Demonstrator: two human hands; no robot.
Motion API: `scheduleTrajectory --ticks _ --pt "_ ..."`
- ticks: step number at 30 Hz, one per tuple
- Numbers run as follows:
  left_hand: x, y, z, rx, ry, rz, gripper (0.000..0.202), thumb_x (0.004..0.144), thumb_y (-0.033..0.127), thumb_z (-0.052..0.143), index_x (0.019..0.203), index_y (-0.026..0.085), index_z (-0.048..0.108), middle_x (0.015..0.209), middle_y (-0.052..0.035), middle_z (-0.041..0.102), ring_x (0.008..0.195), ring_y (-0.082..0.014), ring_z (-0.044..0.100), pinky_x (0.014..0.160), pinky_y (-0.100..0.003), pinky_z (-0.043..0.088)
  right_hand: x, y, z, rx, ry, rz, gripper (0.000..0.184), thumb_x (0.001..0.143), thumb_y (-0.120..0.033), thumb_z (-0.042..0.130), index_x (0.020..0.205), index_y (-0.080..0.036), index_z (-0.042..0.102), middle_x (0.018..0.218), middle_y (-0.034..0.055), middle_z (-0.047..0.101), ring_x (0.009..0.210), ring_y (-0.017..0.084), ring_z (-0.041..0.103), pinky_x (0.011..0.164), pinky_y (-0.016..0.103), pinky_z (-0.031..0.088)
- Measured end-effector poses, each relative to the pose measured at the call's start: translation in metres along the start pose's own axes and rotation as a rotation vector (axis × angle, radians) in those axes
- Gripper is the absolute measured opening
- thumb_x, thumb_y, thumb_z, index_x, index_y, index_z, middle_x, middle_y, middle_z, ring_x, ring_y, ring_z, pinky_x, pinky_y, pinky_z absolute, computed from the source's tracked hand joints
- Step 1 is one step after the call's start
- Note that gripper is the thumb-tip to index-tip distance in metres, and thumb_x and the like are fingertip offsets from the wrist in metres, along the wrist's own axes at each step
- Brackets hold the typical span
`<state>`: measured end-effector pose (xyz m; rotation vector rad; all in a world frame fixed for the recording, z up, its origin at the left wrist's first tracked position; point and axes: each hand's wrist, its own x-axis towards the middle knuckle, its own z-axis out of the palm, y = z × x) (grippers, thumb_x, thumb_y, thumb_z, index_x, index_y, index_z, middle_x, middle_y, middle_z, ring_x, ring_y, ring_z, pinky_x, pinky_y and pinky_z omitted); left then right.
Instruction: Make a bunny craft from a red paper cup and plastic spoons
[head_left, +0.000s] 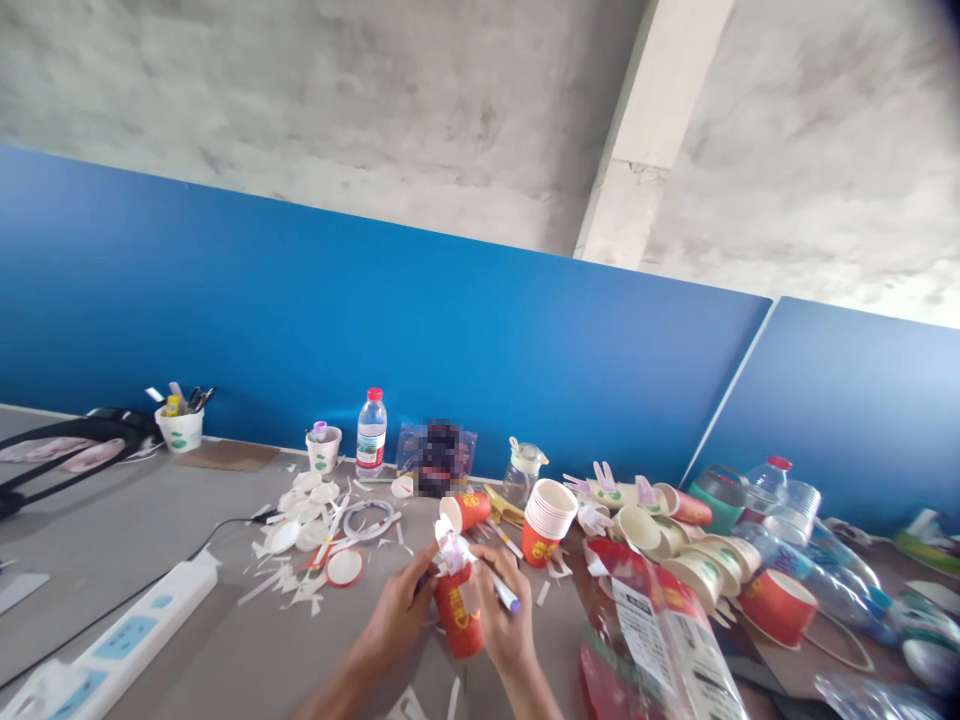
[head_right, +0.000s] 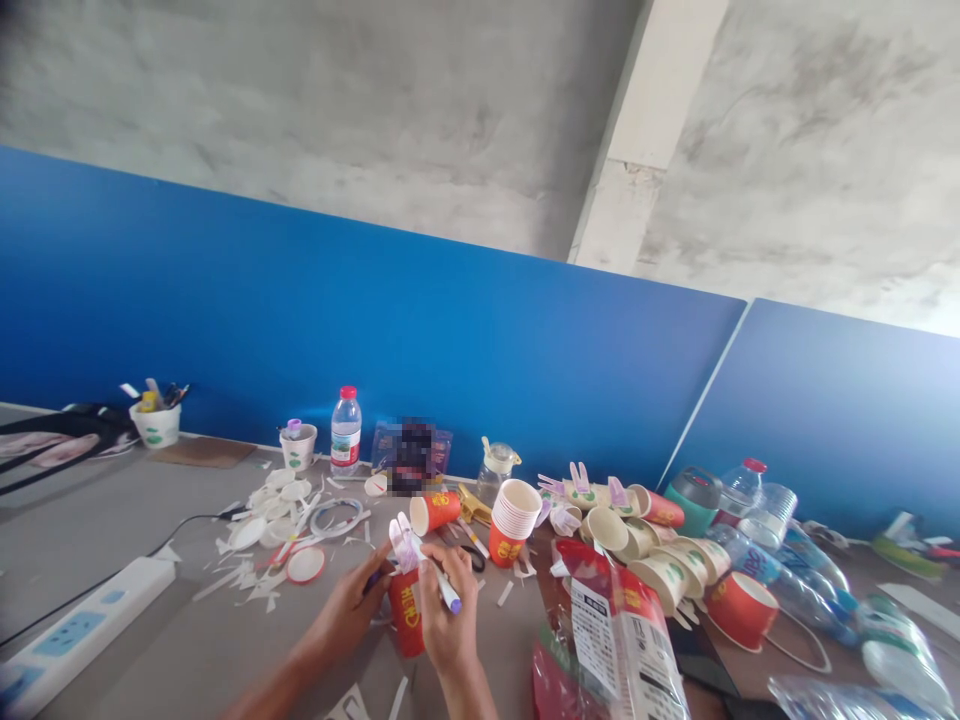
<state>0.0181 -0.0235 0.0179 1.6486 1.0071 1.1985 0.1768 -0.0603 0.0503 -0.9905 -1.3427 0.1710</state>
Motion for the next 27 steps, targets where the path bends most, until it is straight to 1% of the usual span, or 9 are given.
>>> scheduleTrajectory --ticks 3,6,8,11,14,16,21,25,27 --pt "-0.0001 0.0004 0.0 0.008 -0.001 -0.007 0.05 0.084 0.033 0.058 0.129 0.015 0.068 0.089 -0.0079 0.075 0.074 -0.0191 0.061 0.08 -0.033 0.053 -0.0006 0.0021 -0.0015 -0.035 -0.053 -0.024 0.028 0.095 -0.04 0.056 0.085 -0.022 0.074 0.074 0.0028 0.073 0.068 0.019 0.066 0.063 0.03 0.052" --pt "-0.0002 0.0015 0.0001 0.003 -0.008 -0.02 0.049 0.083 0.032 0.058 0.128 0.017 0.068 0.087 -0.0065 0.074 0.074 -0.0189 0.06 0.077 -0.032 0.053 -0.0001 0.0021 -0.0024 -0.028 -0.049 -0.015 0.029 0.096 -0.039 0.054 0.08 -0.022 0.071 0.069 0.0017 0.07 0.063 0.018 0.064 0.057 0.028 0.05" --pt "-0.0004 0.0031 0.0001 -0.003 -0.011 -0.013 0.049 0.083 0.033 0.059 0.128 0.018 0.068 0.085 -0.0057 0.074 0.074 -0.0191 0.061 0.077 -0.032 0.054 0.0 0.0016 -0.0009 -0.005 -0.054 -0.013 0.026 0.094 -0.038 0.057 0.084 -0.021 0.073 0.072 0.0023 0.072 0.064 0.019 0.066 0.057 0.028 0.051" --pt "-0.0005 0.0058 0.0 0.004 -0.001 0.014 0.047 0.083 0.035 0.058 0.126 0.018 0.07 0.084 -0.0057 0.074 0.075 -0.0198 0.062 0.081 -0.033 0.054 -0.0006 0.0011 0.0035 0.024 -0.078 -0.018 0.022 0.093 -0.036 0.059 0.096 -0.022 0.076 0.083 0.0045 0.076 0.072 0.02 0.07 0.063 0.029 0.056" --pt "-0.0005 0.007 0.0 0.022 0.005 0.026 0.046 0.083 0.034 0.057 0.123 0.018 0.072 0.085 -0.0069 0.074 0.075 -0.0207 0.063 0.082 -0.035 0.054 -0.0013 0.0014 0.0053 0.024 -0.083 -0.024 0.021 0.093 -0.034 0.059 0.1 -0.022 0.076 0.089 0.0056 0.078 0.079 0.021 0.072 0.071 0.03 0.058" --pt "-0.0004 0.0063 0.0001 0.029 0.003 0.026 0.048 0.083 0.033 0.055 0.126 0.017 0.07 0.085 -0.0076 0.075 0.074 -0.0209 0.063 0.082 -0.036 0.054 -0.0013 0.002 0.0035 0.009 -0.078 -0.017 0.021 0.093 -0.035 0.059 0.098 -0.022 0.075 0.087 0.0051 0.077 0.078 0.021 0.071 0.07 0.031 0.057" --pt "-0.0003 0.0032 0.0004 0.027 0.003 0.017 0.05 0.083 0.033 0.056 0.128 0.016 0.069 0.087 -0.0084 0.076 0.075 -0.021 0.063 0.081 -0.035 0.053 -0.0011 0.0044 -0.0012 0.015 -0.054 0.034 0.025 0.094 -0.038 0.057 0.083 -0.022 0.072 0.074 0.0024 0.073 0.067 0.019 0.066 0.061 0.029 0.053" --pt "-0.0004 0.0033 0.0007 0.016 -0.002 0.036 0.049 0.084 0.033 0.056 0.128 0.017 0.069 0.087 -0.0078 0.076 0.076 -0.0202 0.063 0.081 -0.034 0.053 -0.0016 0.006 0.0029 0.049 -0.084 0.031 0.022 0.094 -0.037 0.059 0.098 -0.021 0.074 0.09 0.0054 0.077 0.079 0.021 0.071 0.068 0.03 0.056" --pt "-0.0005 0.003 0.0009 0.005 0.002 0.044 0.048 0.084 0.033 0.056 0.126 0.018 0.07 0.087 -0.0066 0.076 0.077 -0.0199 0.063 0.082 -0.033 0.053 -0.0019 0.0061 0.0042 0.041 -0.103 0.012 0.022 0.094 -0.036 0.059 0.101 -0.021 0.074 0.093 0.0057 0.077 0.082 0.021 0.072 0.072 0.031 0.057"
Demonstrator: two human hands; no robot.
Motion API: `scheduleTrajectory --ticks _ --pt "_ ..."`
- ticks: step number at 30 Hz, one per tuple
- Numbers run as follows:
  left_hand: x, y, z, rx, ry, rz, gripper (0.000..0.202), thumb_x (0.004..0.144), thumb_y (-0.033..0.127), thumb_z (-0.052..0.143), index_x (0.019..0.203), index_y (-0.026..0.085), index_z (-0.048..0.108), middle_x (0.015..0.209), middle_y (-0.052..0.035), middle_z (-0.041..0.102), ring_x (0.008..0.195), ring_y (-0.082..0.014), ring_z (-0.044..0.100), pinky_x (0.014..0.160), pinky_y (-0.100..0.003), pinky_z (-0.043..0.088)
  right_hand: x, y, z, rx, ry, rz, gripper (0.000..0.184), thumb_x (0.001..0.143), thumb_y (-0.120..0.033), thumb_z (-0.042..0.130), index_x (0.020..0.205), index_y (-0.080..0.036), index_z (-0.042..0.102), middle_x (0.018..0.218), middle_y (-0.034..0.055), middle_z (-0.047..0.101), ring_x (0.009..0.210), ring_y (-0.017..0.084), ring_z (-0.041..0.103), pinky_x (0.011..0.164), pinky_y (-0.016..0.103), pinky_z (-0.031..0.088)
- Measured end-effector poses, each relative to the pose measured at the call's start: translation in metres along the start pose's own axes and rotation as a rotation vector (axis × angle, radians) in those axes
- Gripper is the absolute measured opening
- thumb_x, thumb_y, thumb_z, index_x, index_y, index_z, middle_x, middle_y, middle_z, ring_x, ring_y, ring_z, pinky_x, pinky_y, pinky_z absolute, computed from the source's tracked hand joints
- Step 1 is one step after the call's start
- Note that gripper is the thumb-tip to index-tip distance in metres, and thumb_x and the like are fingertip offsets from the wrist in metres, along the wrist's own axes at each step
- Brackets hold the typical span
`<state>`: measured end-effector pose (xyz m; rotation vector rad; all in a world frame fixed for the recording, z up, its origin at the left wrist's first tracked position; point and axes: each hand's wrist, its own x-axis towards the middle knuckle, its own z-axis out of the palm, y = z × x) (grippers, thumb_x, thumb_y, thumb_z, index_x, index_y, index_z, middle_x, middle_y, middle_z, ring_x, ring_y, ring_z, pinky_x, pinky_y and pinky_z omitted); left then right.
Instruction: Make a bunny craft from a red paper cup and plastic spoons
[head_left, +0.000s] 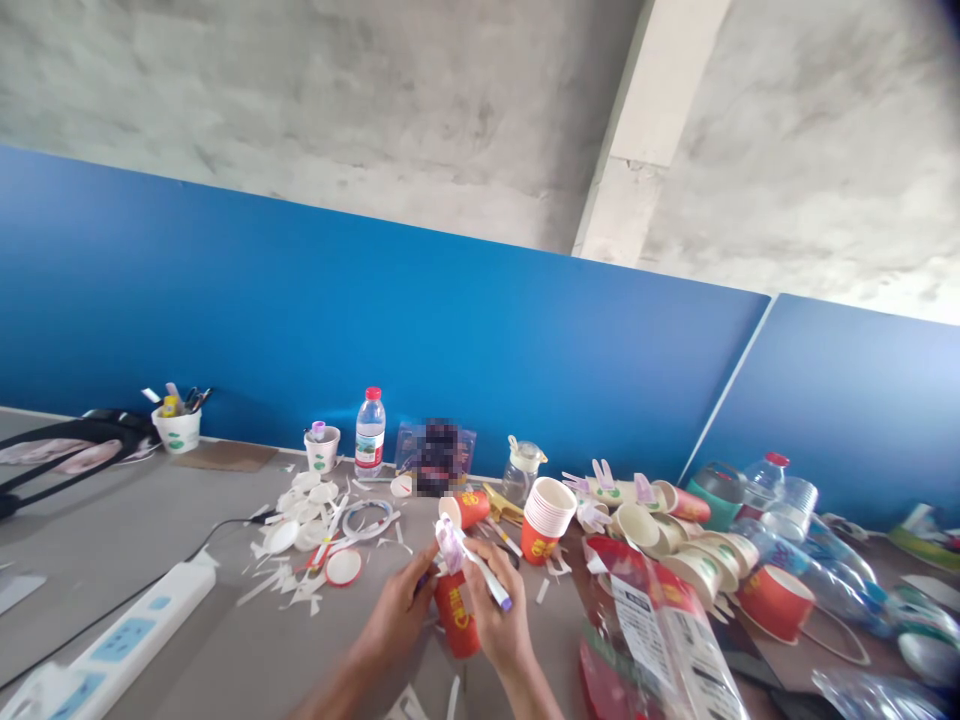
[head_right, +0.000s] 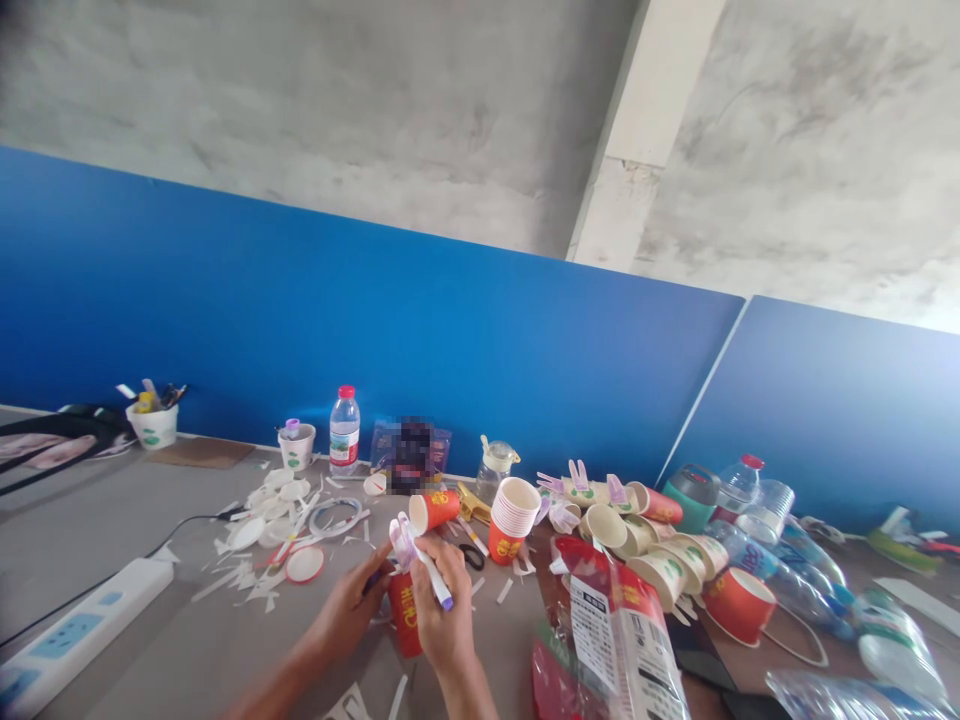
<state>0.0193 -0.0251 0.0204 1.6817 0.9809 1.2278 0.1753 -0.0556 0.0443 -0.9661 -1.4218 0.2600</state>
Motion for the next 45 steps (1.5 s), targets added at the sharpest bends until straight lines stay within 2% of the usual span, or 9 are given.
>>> scheduleTrajectory --ticks 6,11,17,22,28,32,35,40,45 --pt "0.0 -0.004 0.0 0.016 -0.008 -0.018 0.051 0.085 0.032 0.055 0.131 0.014 0.067 0.095 -0.0099 0.078 0.083 -0.0215 0.066 0.082 -0.032 0.053 0.0 -0.001 -0.005 -0.075 0.031 -0.014 0.027 0.096 -0.039 0.055 0.084 -0.022 0.073 0.073 0.0022 0.073 0.068 0.019 0.066 0.063 0.029 0.052" --pt "0.0 -0.003 -0.001 0.005 -0.01 -0.013 0.051 0.084 0.032 0.056 0.131 0.018 0.068 0.094 -0.0086 0.078 0.08 -0.0203 0.065 0.082 -0.031 0.053 0.002 -0.004 -0.004 -0.069 -0.016 -0.057 0.025 0.097 -0.039 0.055 0.097 -0.022 0.074 0.088 0.0049 0.078 0.078 0.021 0.07 0.072 0.032 0.053" --pt "0.0 -0.003 0.0 -0.02 -0.013 -0.029 0.048 0.083 0.03 0.057 0.127 0.018 0.07 0.093 -0.0081 0.078 0.079 -0.0203 0.065 0.082 -0.032 0.053 0.003 -0.006 -0.006 -0.094 0.036 -0.043 0.031 0.098 -0.042 0.053 0.08 -0.024 0.071 0.069 0.0024 0.071 0.064 0.02 0.063 0.06 0.032 0.047" --pt "0.001 -0.006 0.0 -0.025 -0.011 -0.024 0.05 0.083 0.03 0.059 0.13 0.018 0.068 0.093 -0.0083 0.077 0.079 -0.0202 0.064 0.083 -0.032 0.053 0.002 -0.004 -0.005 -0.095 0.019 -0.079 0.024 0.097 -0.039 0.055 0.092 -0.024 0.073 0.08 0.004 0.076 0.073 0.022 0.067 0.068 0.034 0.05" --pt "0.001 -0.005 0.0 -0.006 -0.014 -0.018 0.048 0.083 0.03 0.057 0.129 0.018 0.069 0.089 -0.0076 0.076 0.076 -0.0201 0.062 0.079 -0.031 0.052 0.002 -0.004 -0.007 -0.154 0.056 -0.083 0.03 0.098 -0.036 0.051 0.077 -0.024 0.069 0.068 0.0015 0.07 0.065 0.02 0.061 0.063 0.033 0.046" --pt "0.001 -0.005 0.0 0.008 -0.015 -0.027 0.049 0.084 0.028 0.056 0.13 0.016 0.067 0.085 -0.0066 0.073 0.074 -0.0195 0.061 0.076 -0.03 0.051 0.003 -0.004 -0.006 -0.145 0.062 -0.1 0.025 0.098 -0.037 0.053 0.087 -0.024 0.071 0.077 0.0023 0.075 0.07 0.021 0.065 0.068 0.034 0.047" --pt "0.001 -0.005 -0.001 0.012 -0.021 -0.021 0.049 0.085 0.027 0.054 0.131 0.015 0.065 0.086 -0.007 0.073 0.075 -0.0196 0.061 0.076 -0.03 0.05 0.003 -0.006 -0.006 -0.169 0.045 -0.109 0.027 0.097 -0.038 0.053 0.083 -0.024 0.071 0.071 0.0023 0.072 0.066 0.021 0.063 0.066 0.034 0.046" --pt "0.0 0.003 -0.001 0.016 -0.049 -0.05 0.046 0.084 0.026 0.055 0.127 0.014 0.067 0.084 -0.0073 0.072 0.074 -0.0198 0.06 0.075 -0.031 0.05 0.002 -0.004 -0.006 -0.167 0.034 -0.086 0.027 0.098 -0.038 0.052 0.085 -0.023 0.071 0.072 0.0038 0.073 0.067 0.021 0.062 0.064 0.034 0.047" --pt "0.0 0.016 -0.002 -0.01 -0.104 -0.012 0.039 0.086 0.024 0.052 0.12 0.018 0.07 0.081 -0.0053 0.071 0.082 -0.0219 0.062 0.083 -0.032 0.05 0.0 -0.001 -0.005 -0.194 0.042 -0.095 0.025 0.097 -0.037 0.054 0.087 -0.024 0.072 0.074 0.0037 0.073 0.071 0.021 0.063 0.068 0.033 0.049"
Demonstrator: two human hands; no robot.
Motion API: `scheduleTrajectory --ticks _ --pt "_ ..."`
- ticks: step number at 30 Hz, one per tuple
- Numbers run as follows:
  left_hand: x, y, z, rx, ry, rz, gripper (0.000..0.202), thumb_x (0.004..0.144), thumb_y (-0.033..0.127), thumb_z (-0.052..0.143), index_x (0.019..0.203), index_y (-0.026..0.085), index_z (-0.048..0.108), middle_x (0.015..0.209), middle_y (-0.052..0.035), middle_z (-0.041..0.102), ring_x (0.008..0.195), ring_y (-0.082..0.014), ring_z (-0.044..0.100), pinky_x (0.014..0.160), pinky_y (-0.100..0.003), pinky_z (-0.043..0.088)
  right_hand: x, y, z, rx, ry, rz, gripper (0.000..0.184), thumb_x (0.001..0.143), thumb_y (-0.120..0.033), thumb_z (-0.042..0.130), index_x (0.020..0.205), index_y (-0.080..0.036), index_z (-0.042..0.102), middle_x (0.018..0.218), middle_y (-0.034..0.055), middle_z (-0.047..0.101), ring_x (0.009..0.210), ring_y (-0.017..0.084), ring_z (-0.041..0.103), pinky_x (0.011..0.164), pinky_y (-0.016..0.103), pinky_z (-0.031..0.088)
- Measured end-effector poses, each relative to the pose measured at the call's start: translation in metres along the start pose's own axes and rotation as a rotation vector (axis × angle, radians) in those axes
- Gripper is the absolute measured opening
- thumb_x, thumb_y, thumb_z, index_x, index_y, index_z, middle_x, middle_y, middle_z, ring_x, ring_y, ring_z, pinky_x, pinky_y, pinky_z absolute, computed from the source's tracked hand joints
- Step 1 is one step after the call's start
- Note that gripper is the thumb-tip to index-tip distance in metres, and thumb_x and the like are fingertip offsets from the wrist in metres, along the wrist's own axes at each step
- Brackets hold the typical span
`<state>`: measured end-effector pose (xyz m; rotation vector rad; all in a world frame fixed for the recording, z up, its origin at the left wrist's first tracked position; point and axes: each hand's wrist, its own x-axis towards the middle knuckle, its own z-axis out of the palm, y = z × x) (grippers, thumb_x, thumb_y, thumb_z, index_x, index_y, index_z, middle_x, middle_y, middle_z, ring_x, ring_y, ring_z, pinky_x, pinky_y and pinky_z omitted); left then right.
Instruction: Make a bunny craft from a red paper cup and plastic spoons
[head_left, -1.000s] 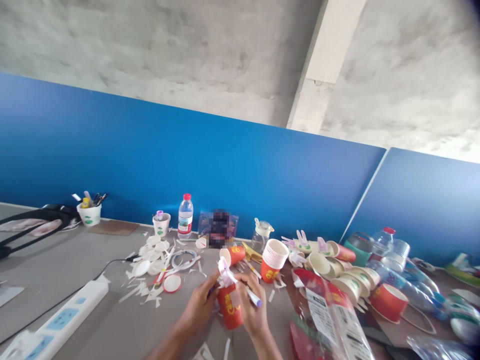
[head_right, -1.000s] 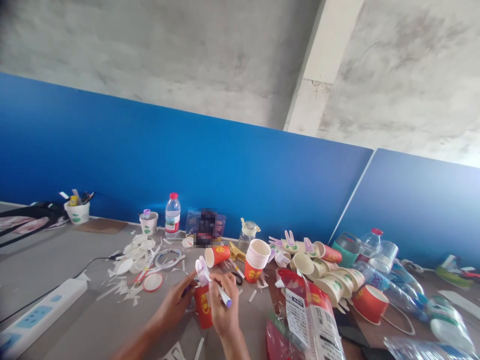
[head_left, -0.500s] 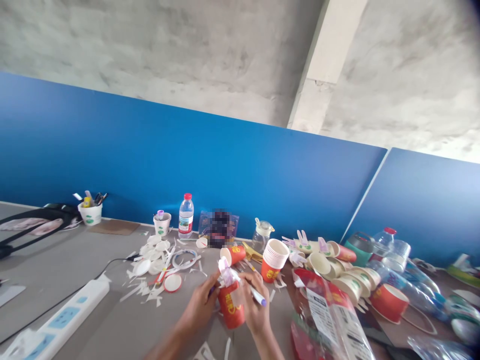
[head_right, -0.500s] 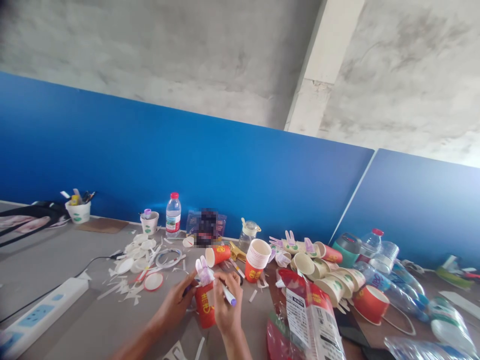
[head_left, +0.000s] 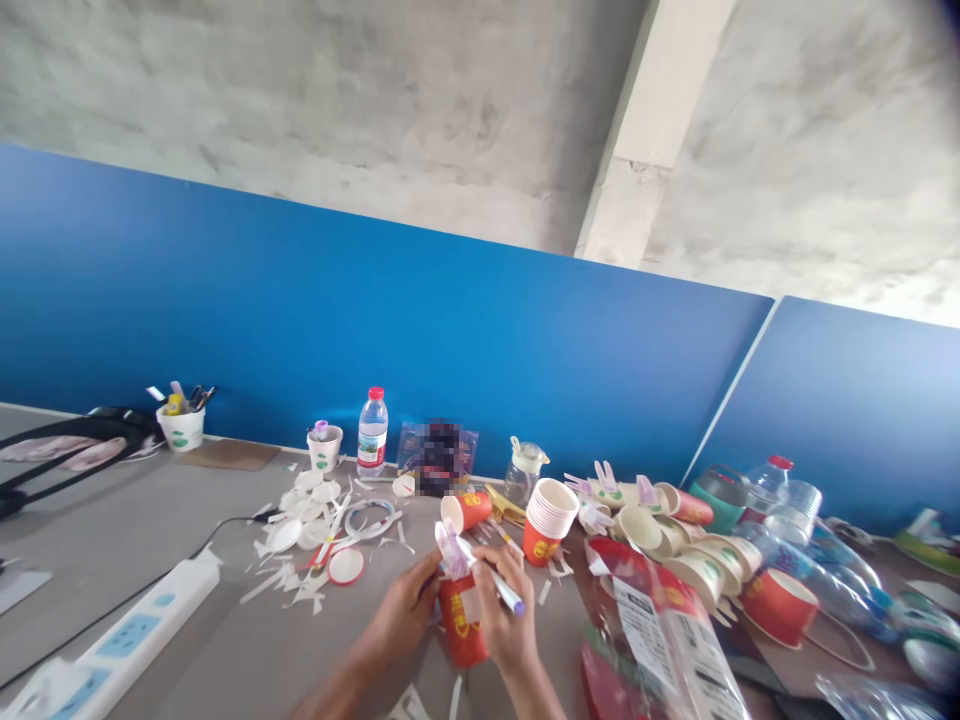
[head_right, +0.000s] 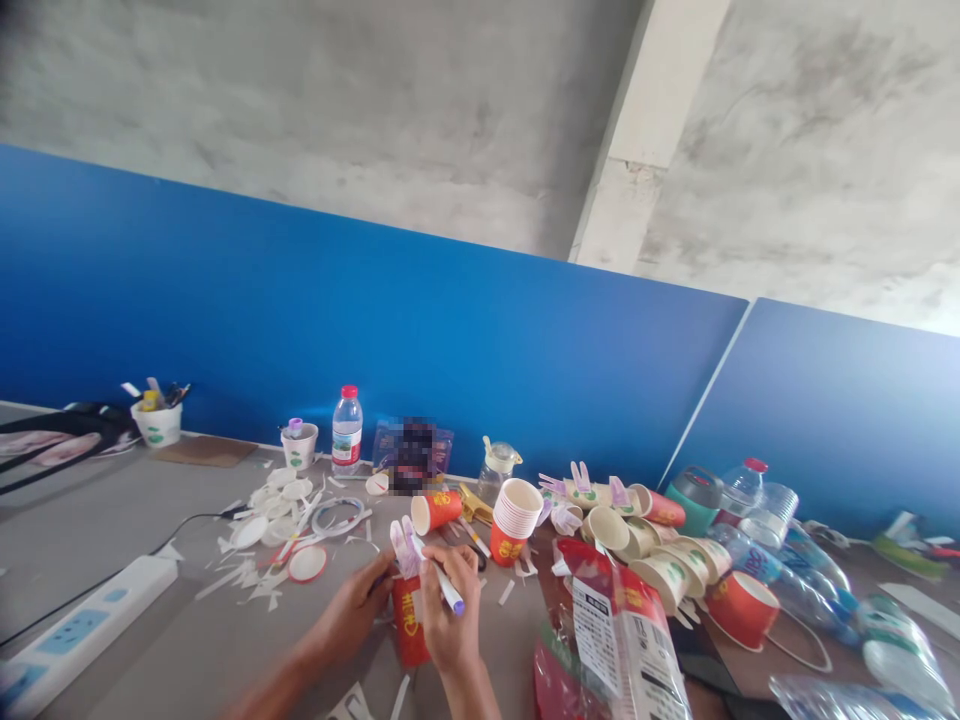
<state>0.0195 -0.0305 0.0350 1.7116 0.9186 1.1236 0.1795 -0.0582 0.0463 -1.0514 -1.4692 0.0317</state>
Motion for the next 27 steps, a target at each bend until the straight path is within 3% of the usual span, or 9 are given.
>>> scheduleTrajectory --ticks 8,15,19,22,24,27 --pt "0.002 -0.001 -0.001 0.035 -0.01 0.023 0.022 0.085 0.025 0.054 0.088 0.017 0.074 0.088 -0.0096 0.071 0.077 -0.0215 0.061 0.077 -0.032 0.049 0.002 -0.005 -0.002 0.019 0.018 -0.042 0.025 0.097 -0.037 0.054 0.087 -0.024 0.072 0.074 0.0032 0.072 0.073 0.021 0.063 0.069 0.033 0.05" --pt "0.005 -0.003 -0.007 0.095 0.083 0.121 0.023 0.085 0.028 0.057 0.072 0.02 0.075 0.084 -0.0115 0.073 0.089 -0.0272 0.06 0.089 -0.039 0.048 0.004 -0.013 -0.004 0.025 -0.002 -0.105 0.024 0.097 -0.035 0.054 0.085 -0.024 0.071 0.073 0.003 0.072 0.07 0.02 0.061 0.069 0.035 0.049" --pt "0.002 -0.005 -0.004 0.008 0.074 0.039 0.022 0.085 0.03 0.059 0.085 0.019 0.078 0.097 -0.0121 0.076 0.1 -0.0287 0.064 0.097 -0.041 0.048 0.004 -0.014 -0.003 0.021 -0.011 -0.147 0.023 0.097 -0.033 0.052 0.087 -0.023 0.07 0.073 0.0036 0.072 0.069 0.021 0.062 0.068 0.035 0.049" --pt "-0.001 -0.003 -0.001 -0.089 -0.007 -0.064 0.028 0.088 0.036 0.06 0.103 0.019 0.077 0.109 -0.012 0.077 0.106 -0.0294 0.066 0.101 -0.041 0.048 0.005 -0.015 -0.004 0.01 -0.027 -0.155 0.021 0.097 -0.03 0.053 0.086 -0.023 0.07 0.072 0.0029 0.072 0.069 0.02 0.062 0.067 0.035 0.048" --pt "-0.002 -0.001 0.001 -0.162 -0.059 -0.089 0.034 0.088 0.039 0.062 0.114 0.02 0.074 0.118 -0.0112 0.077 0.114 -0.0301 0.065 0.105 -0.041 0.047 0.006 -0.016 -0.005 0.01 -0.03 -0.158 0.02 0.096 -0.029 0.054 0.085 -0.023 0.07 0.073 0.0027 0.072 0.068 0.02 0.061 0.067 0.035 0.048" --pt "-0.001 0.002 0.0 -0.23 -0.049 -0.089 0.042 0.087 0.043 0.064 0.122 0.021 0.071 0.12 -0.0104 0.076 0.119 -0.0304 0.064 0.106 -0.04 0.047 0.007 -0.017 -0.005 0.018 -0.012 -0.163 0.02 0.096 -0.029 0.054 0.086 -0.023 0.07 0.072 0.0027 0.072 0.068 0.02 0.062 0.067 0.035 0.048"
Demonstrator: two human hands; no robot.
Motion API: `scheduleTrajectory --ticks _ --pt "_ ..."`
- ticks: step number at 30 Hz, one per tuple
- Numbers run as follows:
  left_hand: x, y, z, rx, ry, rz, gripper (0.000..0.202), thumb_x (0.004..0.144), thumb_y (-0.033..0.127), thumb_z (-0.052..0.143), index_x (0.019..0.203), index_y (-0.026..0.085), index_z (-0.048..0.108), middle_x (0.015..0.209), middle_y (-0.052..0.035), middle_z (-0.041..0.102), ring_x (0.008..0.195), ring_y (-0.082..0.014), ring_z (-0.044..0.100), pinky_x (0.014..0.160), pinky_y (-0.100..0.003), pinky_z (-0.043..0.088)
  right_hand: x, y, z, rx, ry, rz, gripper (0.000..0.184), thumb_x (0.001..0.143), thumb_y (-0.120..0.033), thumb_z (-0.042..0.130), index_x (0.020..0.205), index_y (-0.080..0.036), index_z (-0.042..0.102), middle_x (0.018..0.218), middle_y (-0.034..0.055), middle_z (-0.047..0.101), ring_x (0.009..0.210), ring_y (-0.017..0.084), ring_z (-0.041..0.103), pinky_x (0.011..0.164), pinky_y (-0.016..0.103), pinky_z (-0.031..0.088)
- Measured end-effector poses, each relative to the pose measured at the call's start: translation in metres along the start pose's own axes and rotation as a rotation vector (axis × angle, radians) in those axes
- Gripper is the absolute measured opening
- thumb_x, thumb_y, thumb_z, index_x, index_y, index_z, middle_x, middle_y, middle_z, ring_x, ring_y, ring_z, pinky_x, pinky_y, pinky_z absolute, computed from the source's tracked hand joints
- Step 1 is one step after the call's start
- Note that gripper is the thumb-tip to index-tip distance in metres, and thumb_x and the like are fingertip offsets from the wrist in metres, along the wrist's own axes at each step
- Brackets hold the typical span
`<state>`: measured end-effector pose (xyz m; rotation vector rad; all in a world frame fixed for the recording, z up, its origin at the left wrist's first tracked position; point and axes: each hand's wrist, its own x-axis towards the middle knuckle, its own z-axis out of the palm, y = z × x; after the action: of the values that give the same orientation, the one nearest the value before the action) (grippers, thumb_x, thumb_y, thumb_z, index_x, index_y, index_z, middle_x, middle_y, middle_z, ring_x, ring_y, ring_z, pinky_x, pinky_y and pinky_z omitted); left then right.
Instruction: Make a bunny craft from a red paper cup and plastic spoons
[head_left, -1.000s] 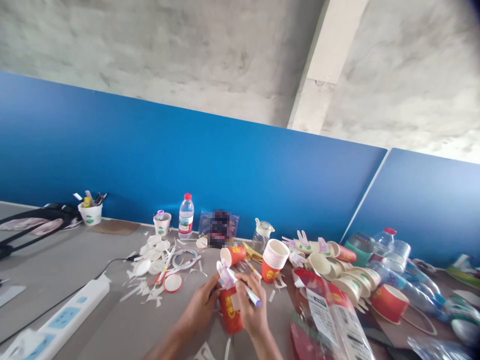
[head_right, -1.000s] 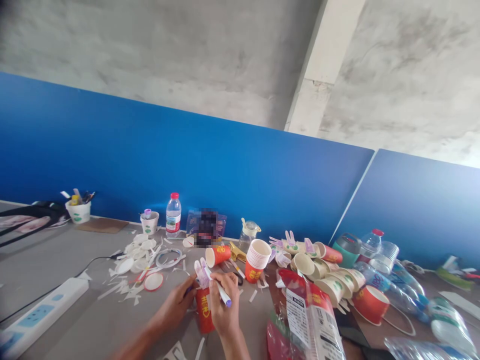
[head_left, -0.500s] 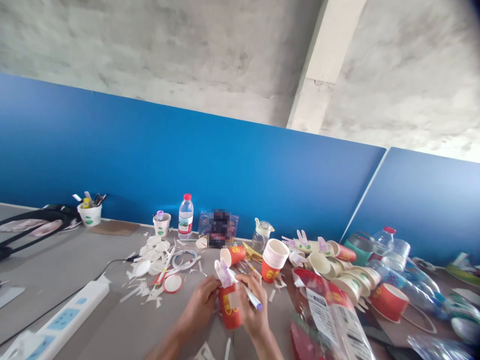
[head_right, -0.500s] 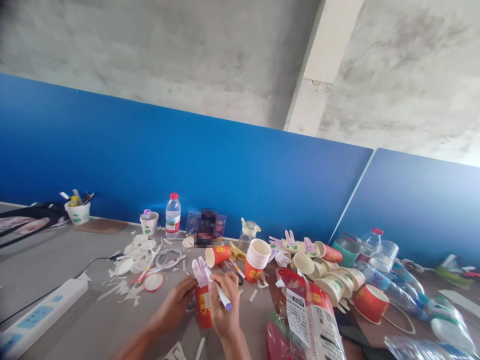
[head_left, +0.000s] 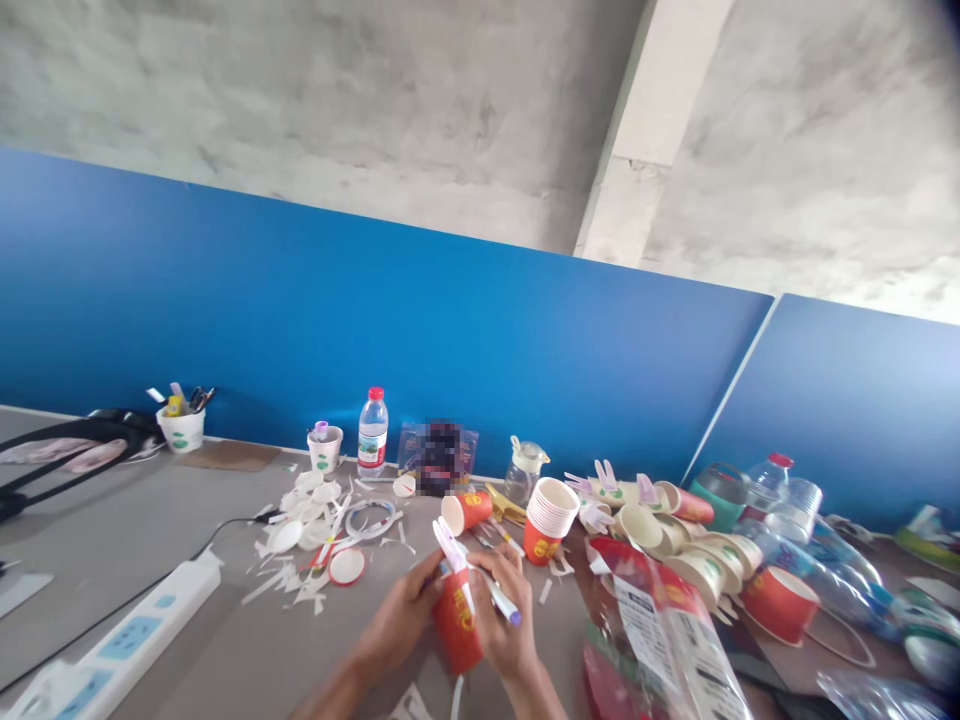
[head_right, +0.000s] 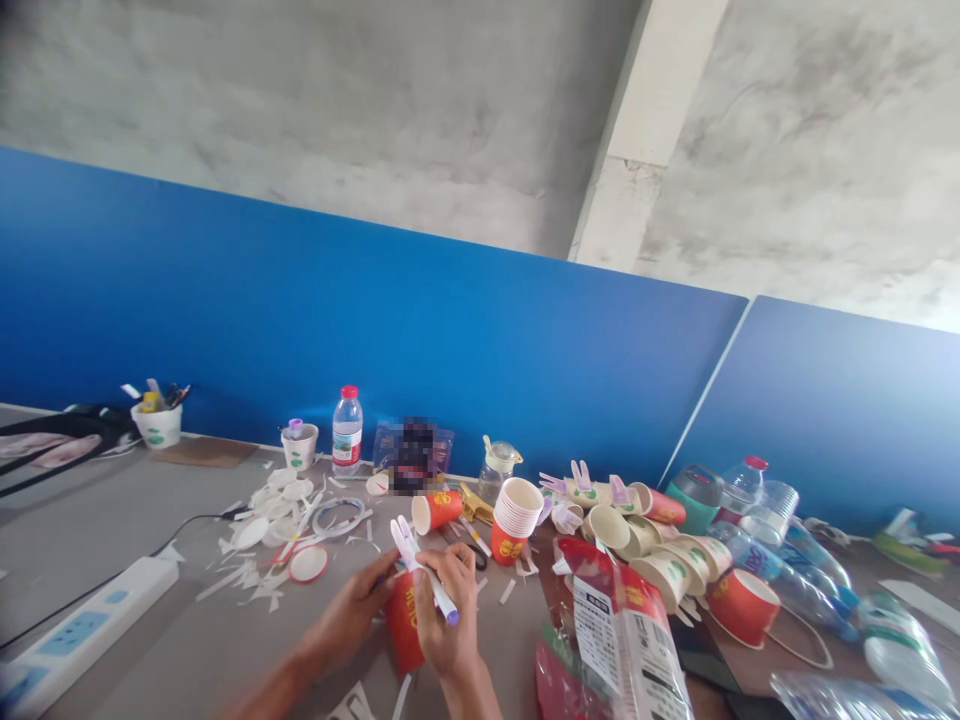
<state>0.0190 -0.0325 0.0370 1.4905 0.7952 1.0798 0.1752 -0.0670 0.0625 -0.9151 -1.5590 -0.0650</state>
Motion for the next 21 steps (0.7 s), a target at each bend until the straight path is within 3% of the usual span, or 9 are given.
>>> scheduleTrajectory --ticks 5,12,21 --pt "0.005 0.001 -0.003 -0.061 -0.014 0.012 0.05 0.082 0.054 0.07 0.117 0.018 0.075 0.111 -0.0121 0.078 0.105 -0.0316 0.068 0.098 -0.041 0.051 0.0 0.0 0.001 0.003 0.008 0.003 0.02 0.096 -0.03 0.054 0.086 -0.022 0.07 0.071 0.0026 0.072 0.068 0.02 0.063 0.067 0.035 0.049" --pt "0.012 -0.013 -0.007 -0.057 -0.116 -0.066 0.065 0.07 0.072 0.073 0.093 0.011 0.079 0.086 -0.0114 0.079 0.082 -0.0271 0.069 0.079 -0.034 0.052 0.0 0.0 0.0 -0.014 -0.005 0.014 0.018 0.094 -0.026 0.055 0.083 -0.023 0.069 0.07 0.002 0.071 0.065 0.02 0.062 0.067 0.035 0.049" --pt "0.01 -0.012 -0.007 -0.112 -0.159 -0.031 0.054 0.08 0.056 0.074 0.114 0.015 0.074 0.092 -0.0105 0.079 0.077 -0.0228 0.07 0.078 -0.033 0.055 -0.003 0.003 0.001 -0.011 -0.031 0.031 0.017 0.093 -0.026 0.055 0.085 -0.023 0.07 0.072 0.0017 0.072 0.068 0.02 0.063 0.071 0.036 0.048"
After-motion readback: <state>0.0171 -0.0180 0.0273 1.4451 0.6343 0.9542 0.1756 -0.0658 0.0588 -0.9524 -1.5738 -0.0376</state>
